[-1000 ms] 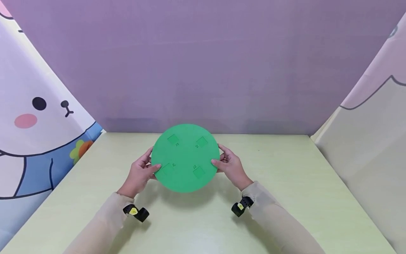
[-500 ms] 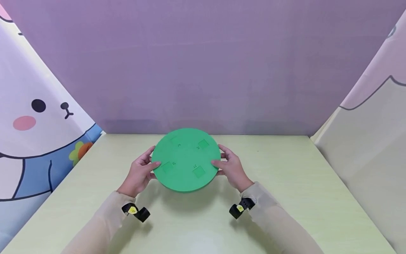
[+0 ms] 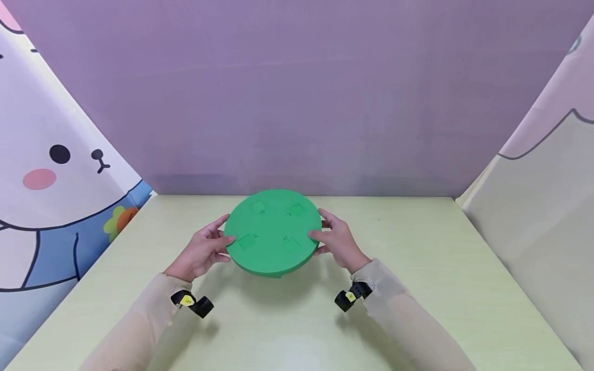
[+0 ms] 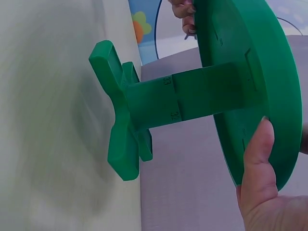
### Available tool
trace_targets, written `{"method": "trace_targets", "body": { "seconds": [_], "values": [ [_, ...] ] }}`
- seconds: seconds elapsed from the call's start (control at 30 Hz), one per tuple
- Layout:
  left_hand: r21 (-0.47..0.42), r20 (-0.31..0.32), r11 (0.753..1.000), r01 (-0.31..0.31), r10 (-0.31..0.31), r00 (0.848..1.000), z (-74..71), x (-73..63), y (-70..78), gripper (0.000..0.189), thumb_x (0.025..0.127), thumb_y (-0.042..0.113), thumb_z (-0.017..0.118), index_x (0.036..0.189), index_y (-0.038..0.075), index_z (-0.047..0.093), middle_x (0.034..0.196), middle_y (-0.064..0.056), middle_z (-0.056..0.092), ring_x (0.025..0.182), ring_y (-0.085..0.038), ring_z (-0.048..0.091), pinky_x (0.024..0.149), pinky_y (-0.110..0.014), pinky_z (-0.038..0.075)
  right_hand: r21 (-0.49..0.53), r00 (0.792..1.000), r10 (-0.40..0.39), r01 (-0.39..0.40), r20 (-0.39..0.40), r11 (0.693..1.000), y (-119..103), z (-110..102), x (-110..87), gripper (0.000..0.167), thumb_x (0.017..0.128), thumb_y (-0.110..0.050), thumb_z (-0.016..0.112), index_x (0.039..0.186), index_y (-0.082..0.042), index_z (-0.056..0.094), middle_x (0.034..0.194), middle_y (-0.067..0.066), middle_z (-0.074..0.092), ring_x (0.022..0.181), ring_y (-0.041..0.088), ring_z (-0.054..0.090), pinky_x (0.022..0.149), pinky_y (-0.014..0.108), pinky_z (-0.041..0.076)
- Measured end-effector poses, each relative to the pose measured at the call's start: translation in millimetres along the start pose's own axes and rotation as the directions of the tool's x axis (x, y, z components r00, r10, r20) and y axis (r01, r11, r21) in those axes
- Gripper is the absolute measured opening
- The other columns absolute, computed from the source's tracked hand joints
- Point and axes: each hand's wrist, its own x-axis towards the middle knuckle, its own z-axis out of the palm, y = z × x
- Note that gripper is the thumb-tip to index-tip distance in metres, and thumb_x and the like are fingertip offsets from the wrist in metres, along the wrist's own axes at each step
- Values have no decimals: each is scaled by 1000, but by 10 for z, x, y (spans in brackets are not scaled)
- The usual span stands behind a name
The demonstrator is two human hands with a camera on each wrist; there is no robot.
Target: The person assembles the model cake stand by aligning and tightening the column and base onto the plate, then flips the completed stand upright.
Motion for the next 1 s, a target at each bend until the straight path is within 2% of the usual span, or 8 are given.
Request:
{"method": "trace_targets", "body": {
  "seconds": [0.17,0.6,1.0],
  "values": [
    [-5,13,1000,7,-7,1000,-8,14,10,75,91,-7,56,154,11,20,93,-6,51,60,-11,62,54,-24,53,5,1000,0,0,3,1000,9,-8,16,69,90,6,55,150,3,21,122,28,43,75,15,64,57,31,56],
    [-23,-43,1000,-8,7,999,2,68,-34,73,88,-9,55,152,10,26,94,-6,49,59,-10,59,53,-24,53,14,1000,4,-4,9,1000,52,5,52,69,90,6,56,150,2,24,122,27,44,75,15,65,59,31,56],
    [-31,-53,1000,4,-6,999,-12,94,-81,74,87,-9,55,152,9,26,92,-6,48,59,-11,58,52,-25,53,10,1000,14,-14,9,1000,115,13,44,68,90,6,56,150,2,23,123,28,44,74,15,64,59,29,56]
  ]
}}
